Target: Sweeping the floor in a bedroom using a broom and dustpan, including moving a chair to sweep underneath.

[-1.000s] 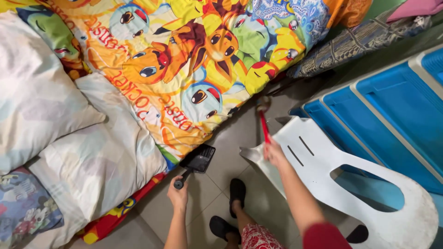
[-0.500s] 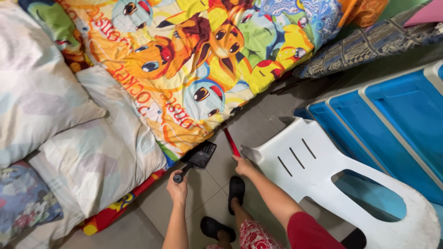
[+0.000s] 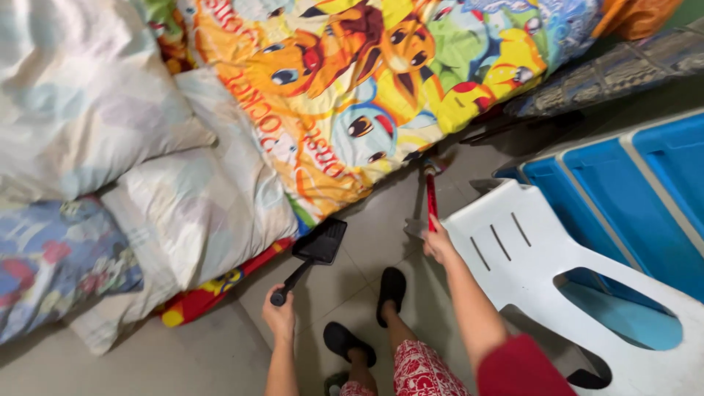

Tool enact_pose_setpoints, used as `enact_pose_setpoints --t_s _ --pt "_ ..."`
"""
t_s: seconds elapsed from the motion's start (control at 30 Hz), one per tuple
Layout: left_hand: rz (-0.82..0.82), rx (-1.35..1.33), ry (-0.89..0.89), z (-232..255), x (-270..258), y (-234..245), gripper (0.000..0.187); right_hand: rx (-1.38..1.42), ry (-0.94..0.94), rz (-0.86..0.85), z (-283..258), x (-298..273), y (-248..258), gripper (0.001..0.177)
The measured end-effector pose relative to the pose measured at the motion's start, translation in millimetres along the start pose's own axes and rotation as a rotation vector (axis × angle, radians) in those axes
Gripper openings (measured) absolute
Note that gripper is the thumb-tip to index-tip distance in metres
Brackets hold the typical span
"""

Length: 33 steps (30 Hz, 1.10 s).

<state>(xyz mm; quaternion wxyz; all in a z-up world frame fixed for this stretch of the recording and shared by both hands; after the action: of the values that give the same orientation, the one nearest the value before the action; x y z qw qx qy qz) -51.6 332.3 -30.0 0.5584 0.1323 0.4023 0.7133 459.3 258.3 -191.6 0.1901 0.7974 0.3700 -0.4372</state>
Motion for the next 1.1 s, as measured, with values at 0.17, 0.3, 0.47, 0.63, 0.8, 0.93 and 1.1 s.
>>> enact_pose_setpoints --t_s 0.17,0.3,0.47,0.63,0.8,0.93,1.1 --pt "0.042 0.032 0.011 -39 13 24 0.028 0.031 -0.172 -0.15 121 28 -105 0.078" --pt "0.055 0.05 -0.027 -58 28 28 0.028 -0.231 -0.218 -0.271 214 -52 -161 0.078" --pt "0.011 0.069 -0.016 -80 42 36 0.03 -0.434 -0.182 -0.425 218 -152 -163 0.079" --pt "-0.017 0.048 0.068 -124 19 72 0.034 -0.329 -0.294 -0.343 170 -222 -103 0.069" --pt "0.042 -0.114 0.032 -159 -27 139 0.028 0.095 -0.023 -0.084 118 -147 -104 0.082" --pt "0.101 -0.143 0.146 -196 -40 165 0.027 0.24 -0.097 -0.135 170 -70 -176 0.073" --pt "0.218 -0.062 0.122 -214 -37 185 0.027 -0.348 -0.193 -0.244 290 -99 -281 0.065"
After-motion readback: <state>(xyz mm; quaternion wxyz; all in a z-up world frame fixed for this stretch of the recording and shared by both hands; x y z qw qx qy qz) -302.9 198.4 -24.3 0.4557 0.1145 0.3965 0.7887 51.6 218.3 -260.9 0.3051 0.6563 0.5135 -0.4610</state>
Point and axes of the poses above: each hand's wrist, its own x-axis towards the middle knuckle, its own y-axis out of the back of the hand, z = x × y, the point moved 8 cm from there along x, towards the middle knuckle, and after that the axes turned 10 degrees about x, right-handed, at the moved point
